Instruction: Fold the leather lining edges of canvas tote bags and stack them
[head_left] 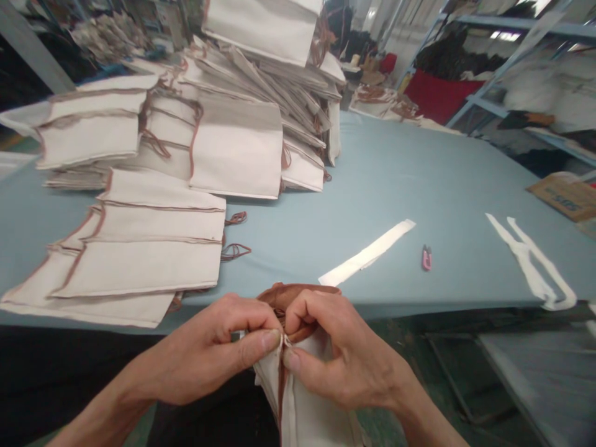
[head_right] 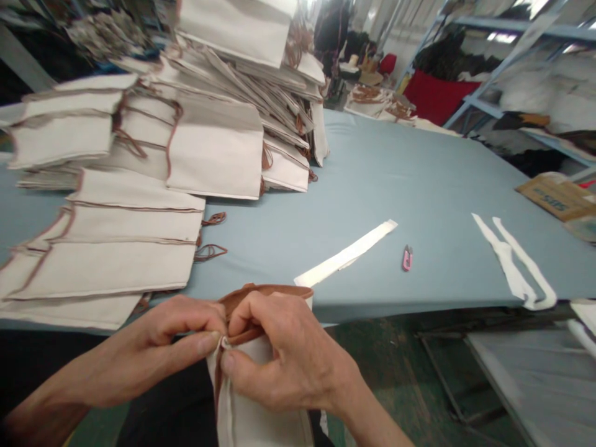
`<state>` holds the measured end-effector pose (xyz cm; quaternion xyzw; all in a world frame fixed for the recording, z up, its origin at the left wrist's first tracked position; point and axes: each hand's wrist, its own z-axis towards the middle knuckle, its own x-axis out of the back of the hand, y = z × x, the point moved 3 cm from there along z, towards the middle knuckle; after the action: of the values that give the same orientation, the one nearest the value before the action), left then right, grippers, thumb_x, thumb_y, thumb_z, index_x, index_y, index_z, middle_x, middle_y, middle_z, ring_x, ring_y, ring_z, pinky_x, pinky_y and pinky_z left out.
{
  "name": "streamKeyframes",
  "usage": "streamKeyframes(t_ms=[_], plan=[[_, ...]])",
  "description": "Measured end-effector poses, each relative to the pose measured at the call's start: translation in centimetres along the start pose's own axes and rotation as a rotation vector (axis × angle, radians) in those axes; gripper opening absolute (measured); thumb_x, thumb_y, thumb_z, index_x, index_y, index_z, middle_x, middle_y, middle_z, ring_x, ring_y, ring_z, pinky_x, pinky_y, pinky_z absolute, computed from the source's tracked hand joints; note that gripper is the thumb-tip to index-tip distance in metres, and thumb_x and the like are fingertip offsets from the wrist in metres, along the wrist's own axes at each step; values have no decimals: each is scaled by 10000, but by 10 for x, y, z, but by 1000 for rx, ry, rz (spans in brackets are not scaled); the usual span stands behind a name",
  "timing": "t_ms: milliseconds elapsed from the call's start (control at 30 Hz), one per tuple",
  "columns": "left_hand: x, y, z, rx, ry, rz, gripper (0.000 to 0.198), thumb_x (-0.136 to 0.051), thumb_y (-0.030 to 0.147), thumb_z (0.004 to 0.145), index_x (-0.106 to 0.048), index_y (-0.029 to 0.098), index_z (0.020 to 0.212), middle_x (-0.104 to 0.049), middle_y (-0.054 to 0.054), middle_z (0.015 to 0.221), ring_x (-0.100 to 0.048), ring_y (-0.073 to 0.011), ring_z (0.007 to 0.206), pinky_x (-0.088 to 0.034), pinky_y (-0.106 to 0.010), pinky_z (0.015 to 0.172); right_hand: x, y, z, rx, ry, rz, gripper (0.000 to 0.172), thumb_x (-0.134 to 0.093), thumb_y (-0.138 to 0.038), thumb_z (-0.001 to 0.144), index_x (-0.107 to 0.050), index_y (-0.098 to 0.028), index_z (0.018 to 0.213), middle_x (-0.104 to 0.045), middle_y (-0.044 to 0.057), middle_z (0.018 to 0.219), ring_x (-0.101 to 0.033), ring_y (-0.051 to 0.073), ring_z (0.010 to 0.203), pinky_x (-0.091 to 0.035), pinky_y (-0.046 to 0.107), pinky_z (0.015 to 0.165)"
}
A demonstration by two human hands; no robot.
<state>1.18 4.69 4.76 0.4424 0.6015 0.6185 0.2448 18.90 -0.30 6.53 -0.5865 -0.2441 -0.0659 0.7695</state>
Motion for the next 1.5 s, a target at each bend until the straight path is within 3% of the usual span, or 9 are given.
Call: streamKeyframes(t_ms=[167, 267, 400, 700, 1000, 1133, 1267, 1500], plan=[[-2, 2, -3, 35, 122, 106, 386, -478, 313, 1025, -489, 192, 659, -392, 69, 622, -380, -98, 589, -289, -219, 543, -4, -6, -1, 60, 132, -260, 57, -630, -177, 813, -588, -215, 811, -690, -14, 767, -637, 161, 712, -429, 296, 711], [-4, 7, -5, -4, 194, 217, 370, -488, 244, 1013, -477, 188, 648, -418, 74, 619, -404, -83, 582, -291, -208, 547, -4, -11, -2, 127, 134, -385, 38, -618, -166, 822, -617, -203, 831, -724, 17, 802, -677, 193, 761, -447, 325, 747], [-7, 11, -6, -35, 225, 276, 342, -489, 176, 979, -474, 186, 637, -431, 81, 603, -414, -72, 567, -297, -199, 550, -3, -12, -3, 136, 126, -375, 44, -620, -168, 833, -613, -197, 801, -714, 8, 768, -677, 181, 736, -440, 313, 730], [-5, 5, -3, -15, 99, 144, 347, -476, 210, 979, -399, 199, 640, -360, 75, 618, -363, -90, 584, -285, -219, 556, -9, -2, -4, -28, 82, -115, 208, -616, -169, 845, -486, -208, 688, -510, -79, 618, -474, 83, 570, -323, 229, 592], [-2, 0, 0, 18, 43, 97, 390, -445, 251, 1018, -303, 216, 657, -276, 69, 640, -291, -100, 580, -234, -251, 528, -11, 0, -1, -29, 104, -213, 199, -599, -139, 754, -446, -206, 647, -417, -94, 567, -354, 70, 514, -249, 245, 562], [-1, 2, 2, 25, 26, 131, 352, -454, 258, 993, -390, 204, 652, -342, 68, 638, -347, -101, 591, -276, -235, 554, -7, -1, -1, -28, 90, -313, 188, -606, -117, 716, -458, -203, 638, -421, -93, 559, -354, 76, 522, -234, 260, 574], [-1, 3, 3, 110, 14, 132, 148, -521, 175, 828, -601, 183, 704, -484, 59, 644, -445, -113, 620, -320, -216, 565, -7, -7, -2, -11, 103, -403, 176, -607, -122, 715, -472, -208, 643, -442, -86, 550, -370, 89, 521, -218, 276, 570], [2, -3, 3, 59, -18, 68, 160, -561, 216, 821, -605, 179, 671, -472, 47, 625, -430, -118, 603, -310, -216, 530, -11, -18, -8, 55, 66, -571, 174, -564, -119, 800, -502, -217, 670, -567, -39, 585, -516, 132, 545, -258, 318, 577]])
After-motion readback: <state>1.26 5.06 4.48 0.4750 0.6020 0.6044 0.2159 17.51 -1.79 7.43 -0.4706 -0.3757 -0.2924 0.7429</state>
